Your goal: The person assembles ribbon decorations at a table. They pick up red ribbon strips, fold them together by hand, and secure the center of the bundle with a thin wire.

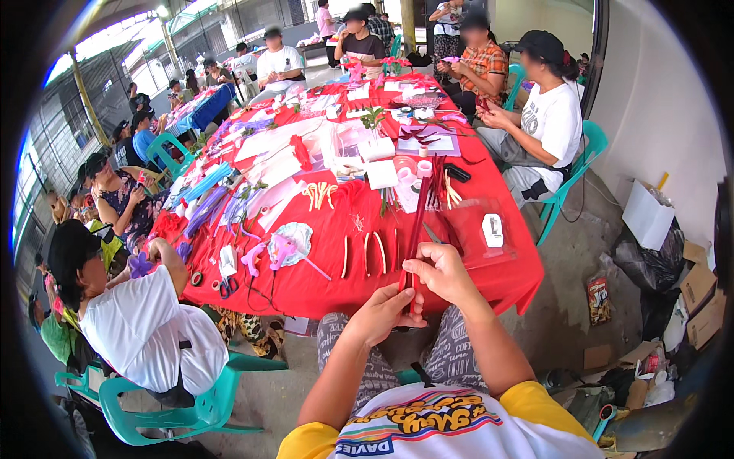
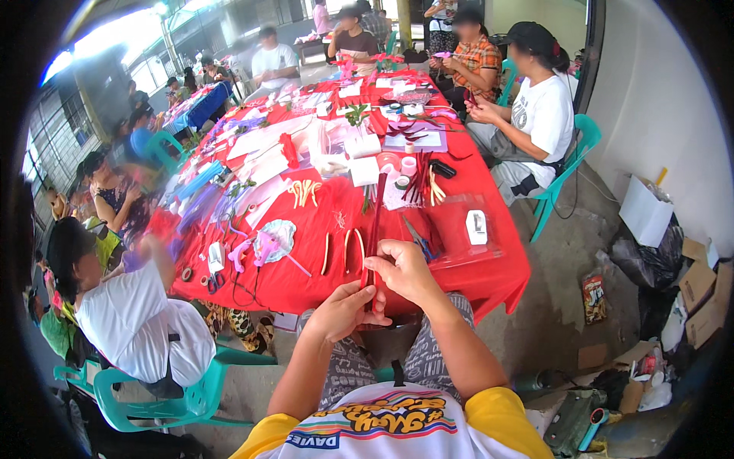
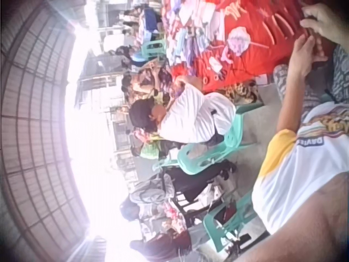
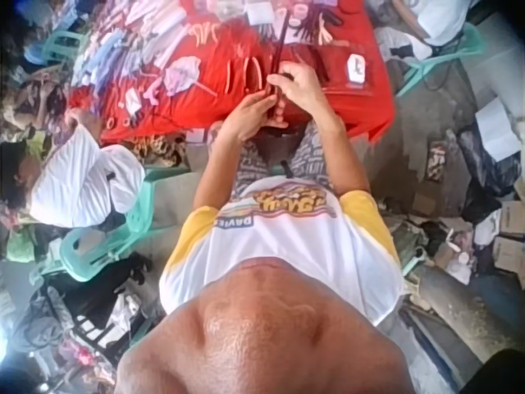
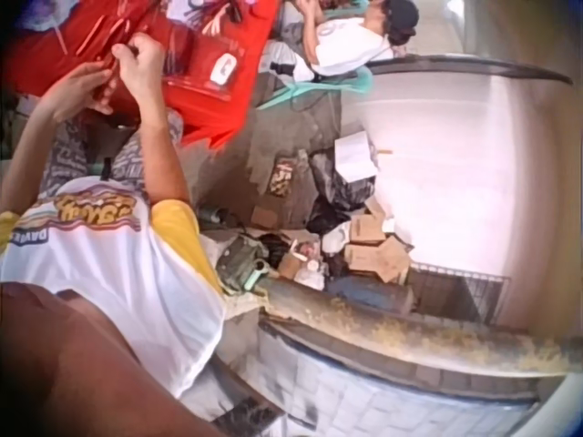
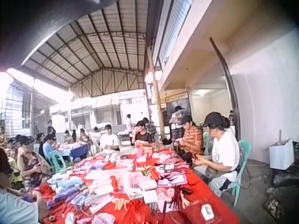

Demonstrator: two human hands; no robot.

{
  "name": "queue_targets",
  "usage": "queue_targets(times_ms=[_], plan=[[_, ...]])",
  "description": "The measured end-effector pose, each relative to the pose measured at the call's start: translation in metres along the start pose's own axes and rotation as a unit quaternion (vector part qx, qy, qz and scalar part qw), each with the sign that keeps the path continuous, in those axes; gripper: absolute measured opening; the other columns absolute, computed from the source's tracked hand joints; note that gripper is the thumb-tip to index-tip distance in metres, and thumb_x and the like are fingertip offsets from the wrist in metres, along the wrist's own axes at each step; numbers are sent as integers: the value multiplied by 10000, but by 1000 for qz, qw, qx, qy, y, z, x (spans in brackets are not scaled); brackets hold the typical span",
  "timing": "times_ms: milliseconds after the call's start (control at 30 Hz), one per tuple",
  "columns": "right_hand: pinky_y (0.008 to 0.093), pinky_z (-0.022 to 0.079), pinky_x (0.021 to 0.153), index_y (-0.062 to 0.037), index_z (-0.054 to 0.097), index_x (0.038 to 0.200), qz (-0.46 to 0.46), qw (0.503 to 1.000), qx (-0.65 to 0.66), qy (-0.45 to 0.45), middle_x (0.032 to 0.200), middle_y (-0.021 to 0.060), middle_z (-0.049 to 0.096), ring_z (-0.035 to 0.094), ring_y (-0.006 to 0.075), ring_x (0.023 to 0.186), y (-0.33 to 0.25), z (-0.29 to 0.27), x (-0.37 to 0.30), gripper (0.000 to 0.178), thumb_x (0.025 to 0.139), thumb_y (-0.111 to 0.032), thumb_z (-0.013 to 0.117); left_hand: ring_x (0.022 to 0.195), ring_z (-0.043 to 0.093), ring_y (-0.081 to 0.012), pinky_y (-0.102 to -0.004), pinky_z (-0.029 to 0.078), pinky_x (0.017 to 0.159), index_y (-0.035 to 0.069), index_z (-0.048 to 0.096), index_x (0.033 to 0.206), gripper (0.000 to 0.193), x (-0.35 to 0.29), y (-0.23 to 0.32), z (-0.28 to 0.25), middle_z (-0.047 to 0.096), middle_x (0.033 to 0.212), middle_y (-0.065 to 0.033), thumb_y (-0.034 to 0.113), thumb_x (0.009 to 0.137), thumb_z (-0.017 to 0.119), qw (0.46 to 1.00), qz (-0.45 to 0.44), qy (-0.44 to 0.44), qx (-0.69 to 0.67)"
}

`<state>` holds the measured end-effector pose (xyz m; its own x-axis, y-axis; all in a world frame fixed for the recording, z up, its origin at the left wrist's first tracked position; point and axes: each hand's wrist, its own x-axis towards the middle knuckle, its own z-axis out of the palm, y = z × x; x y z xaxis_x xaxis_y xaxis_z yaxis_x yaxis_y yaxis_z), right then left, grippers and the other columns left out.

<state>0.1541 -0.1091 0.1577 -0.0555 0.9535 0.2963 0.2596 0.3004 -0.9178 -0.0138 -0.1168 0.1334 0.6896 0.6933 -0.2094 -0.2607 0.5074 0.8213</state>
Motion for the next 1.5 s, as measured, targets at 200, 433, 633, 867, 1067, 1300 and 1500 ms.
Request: queue_targets(times_ms=[200, 433, 633, 867, 1067, 1300, 1500], plan=[[193, 300, 436, -51, 575, 711, 45, 995, 92, -6, 582, -55, 489, 421, 7, 517, 6, -4, 0, 182, 845, -124, 674, 739, 584, -186, -446, 565, 768, -4, 552, 952, 173, -2, -1, 2, 562, 859, -81, 126, 979, 441, 1000, 8, -12, -2], [199, 279, 437, -10, 667, 837, 106, 965, 233, -51, 581, -54, 507, 401, 4, 510, -3, 1, -2, 159, 822, -162, 712, 705, 573, -156, -413, 580, 741, -8, 557, 946, 176, 2, 12, 6, 550, 798, -65, 132, 975, 454, 998, 58, 19, 18], [187, 251, 404, -12, 664, 822, 141, 935, 325, -25, 575, -39, 511, 378, 19, 463, 2, 0, -2, 144, 823, -151, 701, 664, 552, -135, -406, 584, 738, -25, 558, 934, 202, -1, 15, 11, 543, 782, -56, 138, 979, 448, 997, 59, 18, 43], [166, 305, 379, -4, 639, 816, 160, 923, 347, -35, 600, -11, 557, 462, 32, 443, -4, 2, -3, 145, 840, -141, 681, 649, 548, -137, -407, 582, 733, -31, 555, 906, 228, -3, 18, 14, 530, 748, -53, 149, 984, 438, 997, 67, 27, 38], [169, 290, 375, -10, 640, 790, 161, 927, 338, -23, 580, -20, 543, 425, 25, 431, -10, 5, 0, 153, 826, -146, 699, 602, 533, -151, -406, 569, 749, -23, 541, 847, 263, -3, 19, 12, 502, 684, -50, 166, 988, 424, 997, 48, 14, 60], [181, 239, 391, -45, 610, 704, 139, 936, 324, -13, 543, -45, 490, 368, 14, 435, -11, 7, -3, 166, 797, -132, 717, 640, 549, -155, -381, 551, 759, -22, 553, 893, 258, -4, 9, 2, 525, 722, -54, 180, 990, 425, 998, 44, -39, 31], [201, 277, 433, -48, 601, 657, 43, 977, 206, -22, 547, -44, 508, 399, 8, 488, -12, 6, -2, 184, 800, -102, 702, 804, 565, -84, -230, 486, 761, -8, 550, 1072, 197, -3, 21, -10, 603, 915, -25, 135, 936, 560, 947, 225, 81, 216]])
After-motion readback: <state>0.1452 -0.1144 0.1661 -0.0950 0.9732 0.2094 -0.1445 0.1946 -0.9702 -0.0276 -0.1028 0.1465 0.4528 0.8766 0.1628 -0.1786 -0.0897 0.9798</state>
